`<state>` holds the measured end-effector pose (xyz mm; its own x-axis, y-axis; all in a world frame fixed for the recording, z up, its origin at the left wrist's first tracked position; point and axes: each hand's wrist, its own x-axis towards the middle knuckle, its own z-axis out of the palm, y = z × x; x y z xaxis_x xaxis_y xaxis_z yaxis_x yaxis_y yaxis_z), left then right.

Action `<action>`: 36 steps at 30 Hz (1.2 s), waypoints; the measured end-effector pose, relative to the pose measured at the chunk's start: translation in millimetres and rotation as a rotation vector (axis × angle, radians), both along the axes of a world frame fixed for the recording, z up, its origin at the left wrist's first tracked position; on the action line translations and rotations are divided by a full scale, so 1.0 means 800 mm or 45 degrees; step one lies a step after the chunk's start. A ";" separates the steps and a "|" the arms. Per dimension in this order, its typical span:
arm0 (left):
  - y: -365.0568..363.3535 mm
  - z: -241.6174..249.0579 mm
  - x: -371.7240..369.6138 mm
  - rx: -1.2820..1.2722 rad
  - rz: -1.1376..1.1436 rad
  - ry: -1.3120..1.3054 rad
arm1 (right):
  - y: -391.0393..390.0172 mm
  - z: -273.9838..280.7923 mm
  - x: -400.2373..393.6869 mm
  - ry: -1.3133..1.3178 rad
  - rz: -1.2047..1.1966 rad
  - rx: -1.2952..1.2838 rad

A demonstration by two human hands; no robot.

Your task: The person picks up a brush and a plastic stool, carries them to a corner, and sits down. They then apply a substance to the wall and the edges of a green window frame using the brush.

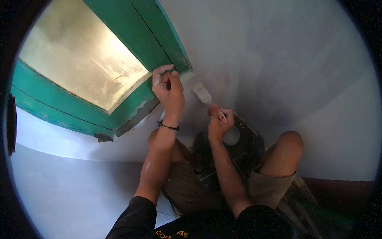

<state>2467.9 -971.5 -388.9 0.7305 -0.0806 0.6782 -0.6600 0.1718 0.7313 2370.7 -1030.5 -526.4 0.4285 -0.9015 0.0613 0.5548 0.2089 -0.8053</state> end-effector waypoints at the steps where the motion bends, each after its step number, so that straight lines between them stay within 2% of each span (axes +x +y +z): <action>1: 0.000 0.001 0.002 -0.003 0.003 -0.004 | -0.004 -0.006 -0.006 0.017 -0.020 0.024; 5: 0.005 -0.002 0.000 0.036 0.015 -0.016 | -0.003 0.018 -0.013 -0.127 -0.059 0.169; 8: 0.001 0.001 0.001 0.029 0.012 -0.029 | -0.010 0.009 -0.001 -0.238 0.107 0.172; 11: 0.001 -0.002 0.004 0.038 0.030 -0.024 | -0.012 -0.023 0.001 -0.032 -0.008 0.185; 14: 0.001 -0.001 0.007 0.022 0.025 -0.032 | -0.005 -0.003 -0.011 -0.178 -0.119 0.160; 17: 0.001 -0.002 0.001 0.033 0.024 -0.039 | -0.002 0.027 -0.011 -0.244 0.104 0.268; 20: -0.002 -0.003 0.002 0.038 0.009 -0.014 | -0.002 -0.010 0.010 -0.062 -0.008 0.225; 23: -0.002 0.003 0.007 0.051 0.033 -0.055 | -0.003 0.003 -0.003 -0.112 -0.070 0.249; 26: 0.002 -0.002 0.000 0.063 0.027 -0.025 | 0.003 0.037 -0.009 -0.246 0.031 0.290; 29: -0.003 0.000 0.002 0.076 -0.017 0.006 | 0.002 -0.007 0.012 -0.097 -0.035 0.337; 32: -0.006 0.003 0.003 0.074 -0.035 -0.013 | -0.003 -0.034 0.003 0.076 -0.192 0.284; 36: -0.001 0.000 -0.005 0.113 -0.039 0.008 | -0.021 -0.059 -0.013 0.129 -0.220 0.112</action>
<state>2464.1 -972.4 -388.7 0.7308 -0.1629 0.6628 -0.6509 0.1261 0.7486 2360.1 -1047.5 -573.6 0.2674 -0.9619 -0.0565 0.5056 0.1900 -0.8416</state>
